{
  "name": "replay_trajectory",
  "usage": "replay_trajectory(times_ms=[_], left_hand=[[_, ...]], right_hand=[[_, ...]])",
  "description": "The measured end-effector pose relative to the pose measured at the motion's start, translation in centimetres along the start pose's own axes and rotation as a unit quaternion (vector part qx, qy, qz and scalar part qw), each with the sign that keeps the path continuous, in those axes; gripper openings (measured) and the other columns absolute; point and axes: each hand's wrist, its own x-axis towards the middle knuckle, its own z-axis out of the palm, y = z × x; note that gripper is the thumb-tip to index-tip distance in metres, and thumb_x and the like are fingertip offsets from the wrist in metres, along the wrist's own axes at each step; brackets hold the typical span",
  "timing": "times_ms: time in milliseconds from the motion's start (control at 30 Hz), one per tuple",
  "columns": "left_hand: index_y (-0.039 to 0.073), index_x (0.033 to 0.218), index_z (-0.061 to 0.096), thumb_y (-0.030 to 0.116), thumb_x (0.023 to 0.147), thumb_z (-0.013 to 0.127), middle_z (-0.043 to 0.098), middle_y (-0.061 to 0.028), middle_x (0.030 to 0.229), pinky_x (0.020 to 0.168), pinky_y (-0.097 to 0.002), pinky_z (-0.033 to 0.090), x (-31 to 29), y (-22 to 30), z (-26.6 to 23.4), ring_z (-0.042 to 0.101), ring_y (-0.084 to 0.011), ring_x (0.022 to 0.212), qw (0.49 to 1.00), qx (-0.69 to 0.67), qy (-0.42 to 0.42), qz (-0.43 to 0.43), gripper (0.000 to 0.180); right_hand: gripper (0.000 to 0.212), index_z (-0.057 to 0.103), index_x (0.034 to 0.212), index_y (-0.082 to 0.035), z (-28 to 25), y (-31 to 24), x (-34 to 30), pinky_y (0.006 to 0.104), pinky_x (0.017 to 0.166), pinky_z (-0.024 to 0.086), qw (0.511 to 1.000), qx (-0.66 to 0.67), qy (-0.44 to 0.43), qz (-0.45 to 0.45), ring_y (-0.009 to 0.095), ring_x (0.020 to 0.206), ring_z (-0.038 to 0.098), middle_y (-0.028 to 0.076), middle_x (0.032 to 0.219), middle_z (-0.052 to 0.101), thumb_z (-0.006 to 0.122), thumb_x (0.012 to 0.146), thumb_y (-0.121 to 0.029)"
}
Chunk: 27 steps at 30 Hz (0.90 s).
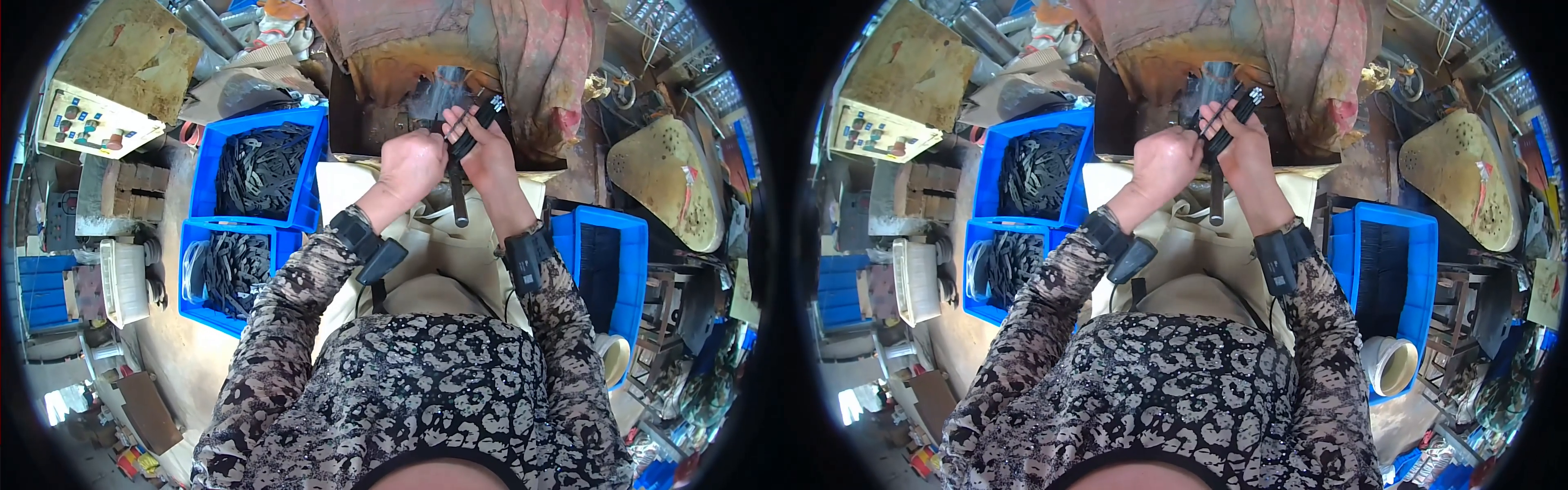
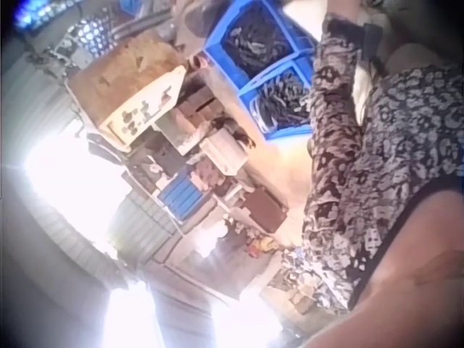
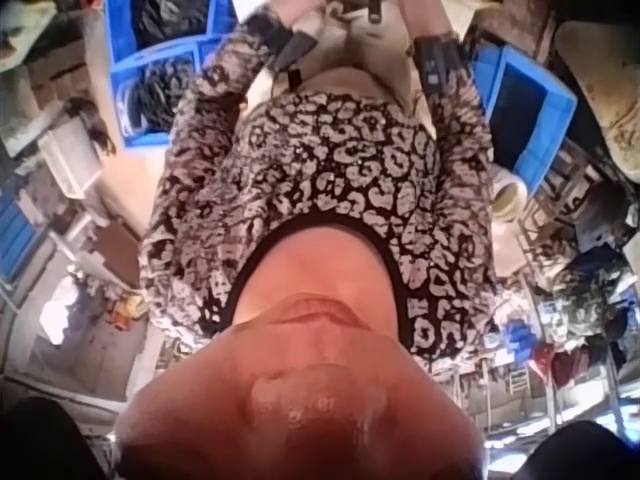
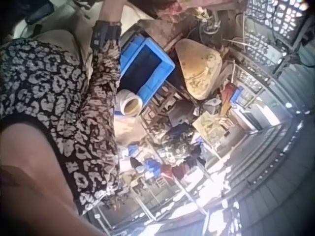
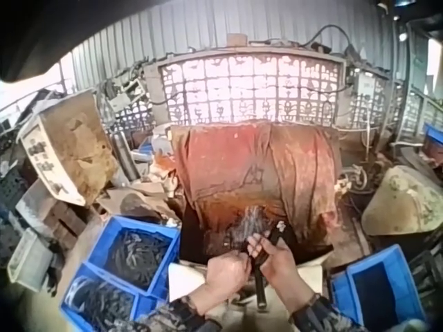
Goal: Assembling small metal components using a workstation fixture.
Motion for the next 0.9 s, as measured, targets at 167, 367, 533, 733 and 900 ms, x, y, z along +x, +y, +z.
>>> replay_trajectory(times_ms=[167, 367, 533, 733, 900], left_hand=[[0.008, 0.066, 0.059, 0.016, 0.078, 0.065, 0.059, -0.0099, 0.066, 0.057, -0.04, 0.05, -0.3, 0.3, 0.0, 0.061, -0.0294, 0.064, 1.0, -0.017, 0.017, -0.013, 0.016], [0.009, 0.068, 0.06, 0.015, 0.078, 0.064, 0.06, -0.0085, 0.068, 0.055, -0.0382, 0.049, -0.4, 0.3, -1.1, 0.061, -0.0277, 0.063, 0.998, -0.028, 0.056, -0.012, 0.013], [0.008, 0.069, 0.06, 0.014, 0.078, 0.064, 0.059, -0.0084, 0.067, 0.053, -0.038, 0.049, -0.7, 1.3, -1.8, 0.061, -0.0278, 0.061, 0.999, -0.019, 0.044, 0.01, 0.012], [0.006, 0.069, 0.062, 0.017, 0.079, 0.063, 0.058, -0.0104, 0.065, 0.05, -0.037, 0.05, -2.4, 2.2, -1.2, 0.062, -0.0264, 0.056, 0.999, 0.036, -0.029, 0.028, 0.015], [0.004, 0.079, 0.065, 0.019, 0.08, 0.065, 0.06, -0.0128, 0.071, 0.052, -0.0386, 0.05, -3.0, 2.4, -1.7, 0.061, -0.0288, 0.059, 0.994, 0.026, -0.105, 0.006, 0.015]], right_hand=[[0.018, 0.049, 0.113, -0.001, -0.2, 0.5, -0.3, 0.0469, 0.097, 0.047, 1.0, -0.027, -0.003, -0.004, 0.035, 0.114, 0.055, 0.02, 0.116, 0.056, 0.049, 0.095, -0.001], [0.017, 0.054, 0.109, -0.006, -1.4, 0.1, 0.1, 0.0389, 0.084, 0.049, 0.996, -0.073, -0.006, 0.046, 0.024, 0.093, 0.059, 0.01, 0.099, 0.059, 0.056, 0.096, -0.016], [0.02, 0.057, 0.105, -0.007, -0.4, 0.0, -0.7, 0.0366, 0.079, 0.047, 0.996, -0.051, -0.003, 0.077, 0.019, 0.082, 0.056, 0.005, 0.091, 0.058, 0.059, 0.094, -0.024], [0.018, 0.057, 0.106, -0.006, 0.1, 0.6, -0.9, 0.0377, 0.081, 0.048, 0.998, -0.004, 0.027, 0.065, 0.018, 0.084, 0.057, 0.005, 0.092, 0.059, 0.06, 0.093, -0.018], [0.016, 0.056, 0.108, -0.006, -1.1, 1.2, -0.7, 0.035, 0.075, 0.049, 0.996, -0.082, 0.02, 0.039, 0.018, 0.081, 0.056, 0.007, 0.092, 0.059, 0.058, 0.093, -0.01]])
